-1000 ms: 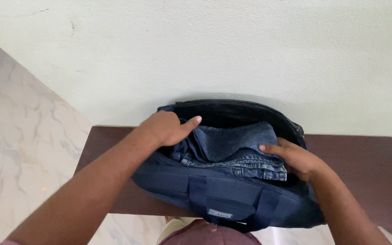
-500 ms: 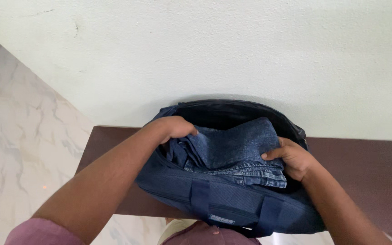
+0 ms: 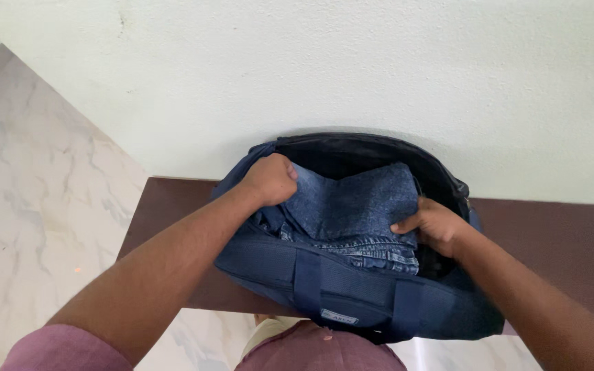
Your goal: The person picks up folded pants from a chair and places them inside a duffel bag by hand.
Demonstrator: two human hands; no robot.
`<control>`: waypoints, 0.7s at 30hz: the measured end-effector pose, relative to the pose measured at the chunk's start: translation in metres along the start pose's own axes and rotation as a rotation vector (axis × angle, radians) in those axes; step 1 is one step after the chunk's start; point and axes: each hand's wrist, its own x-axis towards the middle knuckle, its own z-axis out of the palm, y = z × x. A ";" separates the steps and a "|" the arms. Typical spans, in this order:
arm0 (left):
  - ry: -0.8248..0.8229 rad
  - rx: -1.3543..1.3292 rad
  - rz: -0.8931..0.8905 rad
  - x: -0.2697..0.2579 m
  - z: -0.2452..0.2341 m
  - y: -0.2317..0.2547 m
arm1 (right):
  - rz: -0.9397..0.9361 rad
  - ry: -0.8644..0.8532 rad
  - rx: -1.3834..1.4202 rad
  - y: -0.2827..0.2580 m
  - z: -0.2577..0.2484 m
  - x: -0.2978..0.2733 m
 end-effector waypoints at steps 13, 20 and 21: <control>-0.480 0.679 -0.051 -0.023 0.015 -0.002 | -0.016 0.022 -0.468 0.018 -0.015 0.017; -0.265 0.739 -0.109 -0.027 -0.023 0.035 | 0.062 -0.220 -0.052 0.010 0.010 0.009; -0.272 0.750 -0.099 -0.023 -0.028 0.034 | 0.072 -0.282 -0.001 0.012 0.013 0.009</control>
